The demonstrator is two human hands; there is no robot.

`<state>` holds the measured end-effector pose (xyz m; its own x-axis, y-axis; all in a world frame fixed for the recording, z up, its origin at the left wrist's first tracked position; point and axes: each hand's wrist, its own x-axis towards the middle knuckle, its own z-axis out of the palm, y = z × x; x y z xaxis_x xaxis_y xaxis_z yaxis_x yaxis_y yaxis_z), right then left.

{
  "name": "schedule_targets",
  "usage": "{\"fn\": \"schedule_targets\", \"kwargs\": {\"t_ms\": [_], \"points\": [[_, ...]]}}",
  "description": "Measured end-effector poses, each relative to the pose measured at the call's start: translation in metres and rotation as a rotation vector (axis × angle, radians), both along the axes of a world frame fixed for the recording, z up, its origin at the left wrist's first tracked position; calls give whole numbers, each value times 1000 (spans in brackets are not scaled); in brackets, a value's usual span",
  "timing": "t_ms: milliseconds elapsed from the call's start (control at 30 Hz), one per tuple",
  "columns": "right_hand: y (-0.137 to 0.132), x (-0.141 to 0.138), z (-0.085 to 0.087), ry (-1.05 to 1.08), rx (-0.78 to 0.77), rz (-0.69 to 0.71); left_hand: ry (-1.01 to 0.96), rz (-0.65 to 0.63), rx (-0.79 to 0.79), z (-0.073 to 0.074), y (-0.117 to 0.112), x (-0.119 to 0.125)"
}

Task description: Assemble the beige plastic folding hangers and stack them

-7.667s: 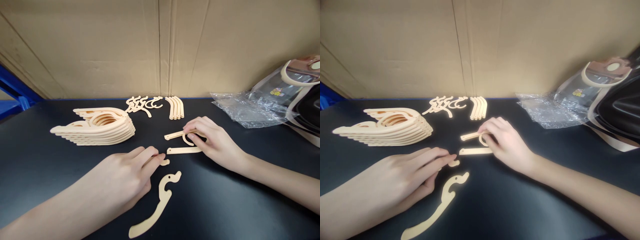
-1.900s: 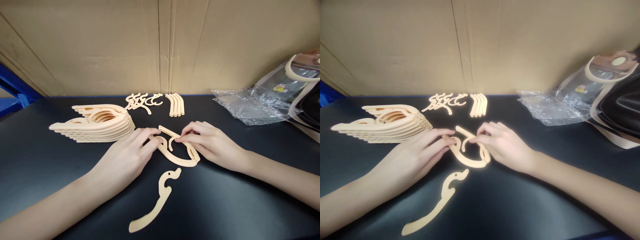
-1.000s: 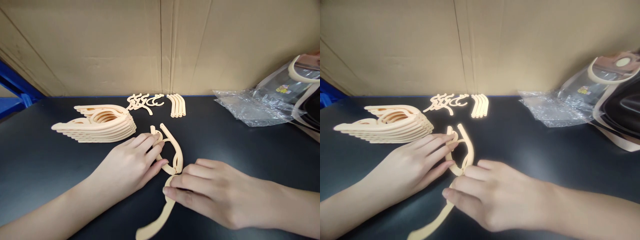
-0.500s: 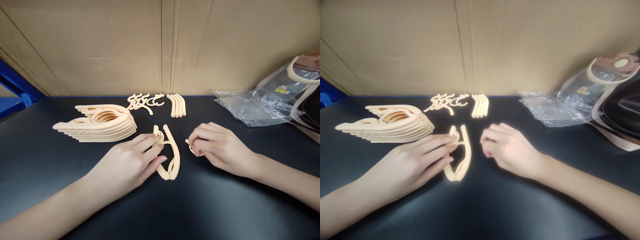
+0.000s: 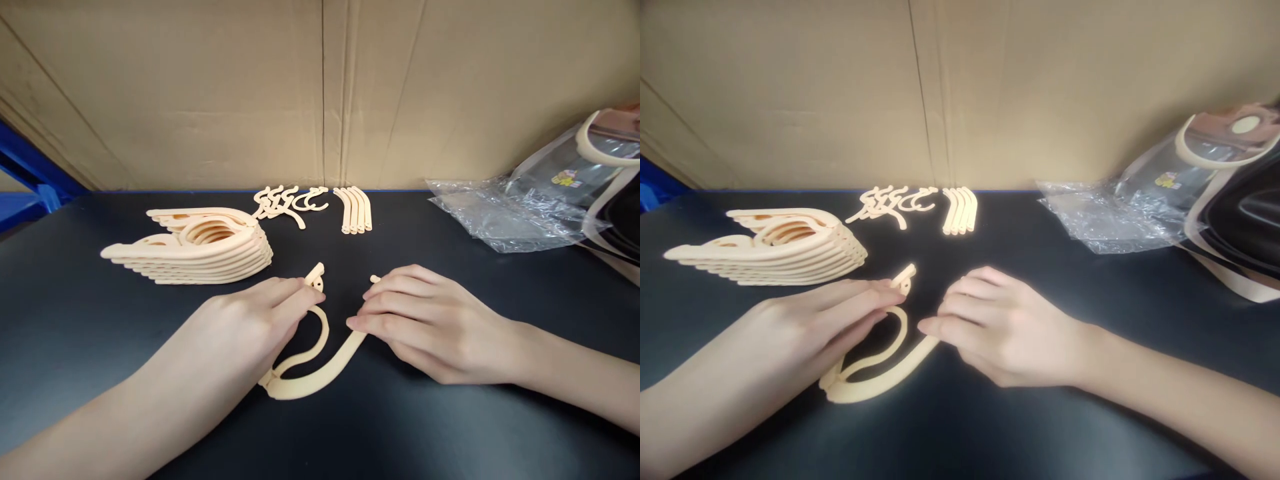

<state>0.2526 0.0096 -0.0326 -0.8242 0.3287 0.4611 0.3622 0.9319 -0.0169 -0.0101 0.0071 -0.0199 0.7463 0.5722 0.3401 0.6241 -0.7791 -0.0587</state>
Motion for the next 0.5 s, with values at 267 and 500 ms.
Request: {"fn": "schedule_targets", "kwargs": {"t_ms": [267, 500], "points": [[11, 11, 8, -155, 276, -319, -2, -59, -30, -15, 7, -9], [13, 14, 5, -157, 87, -332, -51, -50, 43, -16, 8, -6]]}}
